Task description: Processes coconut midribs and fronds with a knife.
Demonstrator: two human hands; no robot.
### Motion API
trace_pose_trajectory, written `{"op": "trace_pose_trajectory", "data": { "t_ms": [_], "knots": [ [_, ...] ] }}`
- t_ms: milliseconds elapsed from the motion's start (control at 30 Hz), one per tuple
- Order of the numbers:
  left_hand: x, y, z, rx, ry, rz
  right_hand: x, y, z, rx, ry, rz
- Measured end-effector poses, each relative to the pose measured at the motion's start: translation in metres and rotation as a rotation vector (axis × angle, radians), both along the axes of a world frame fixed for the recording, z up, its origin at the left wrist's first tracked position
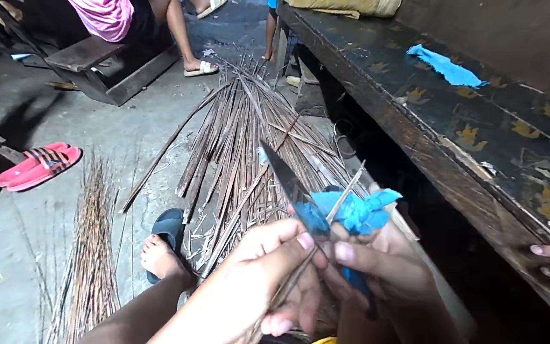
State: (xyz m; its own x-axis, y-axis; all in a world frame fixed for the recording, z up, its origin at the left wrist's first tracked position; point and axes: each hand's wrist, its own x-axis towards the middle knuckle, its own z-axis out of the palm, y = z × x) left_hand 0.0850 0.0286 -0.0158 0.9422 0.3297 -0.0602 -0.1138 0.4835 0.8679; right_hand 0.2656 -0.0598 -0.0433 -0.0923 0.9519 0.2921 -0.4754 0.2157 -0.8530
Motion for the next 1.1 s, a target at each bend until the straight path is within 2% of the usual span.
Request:
{"op": "trace_pose_trajectory", "data": {
  "t_ms": [233, 567, 967, 1100],
  "knots": [
    [0.002, 0.0, 0.003, -0.087, 0.038, -0.004, -0.004, 0.004, 0.0, 0.009, -0.004, -0.109],
    [0.005, 0.008, -0.004, -0.297, -0.045, -0.121, -0.006, 0.007, 0.001, 0.04, 0.005, -0.195],
    [0.006, 0.007, -0.004, -0.386, -0.012, -0.169, 0.008, 0.01, 0.007, 0.009, 0.025, -0.453],
    [0.006, 0.008, -0.004, -0.383, -0.003, -0.165, 0.008, 0.01, 0.008, -0.022, 0.07, -0.465]
  ]
}}
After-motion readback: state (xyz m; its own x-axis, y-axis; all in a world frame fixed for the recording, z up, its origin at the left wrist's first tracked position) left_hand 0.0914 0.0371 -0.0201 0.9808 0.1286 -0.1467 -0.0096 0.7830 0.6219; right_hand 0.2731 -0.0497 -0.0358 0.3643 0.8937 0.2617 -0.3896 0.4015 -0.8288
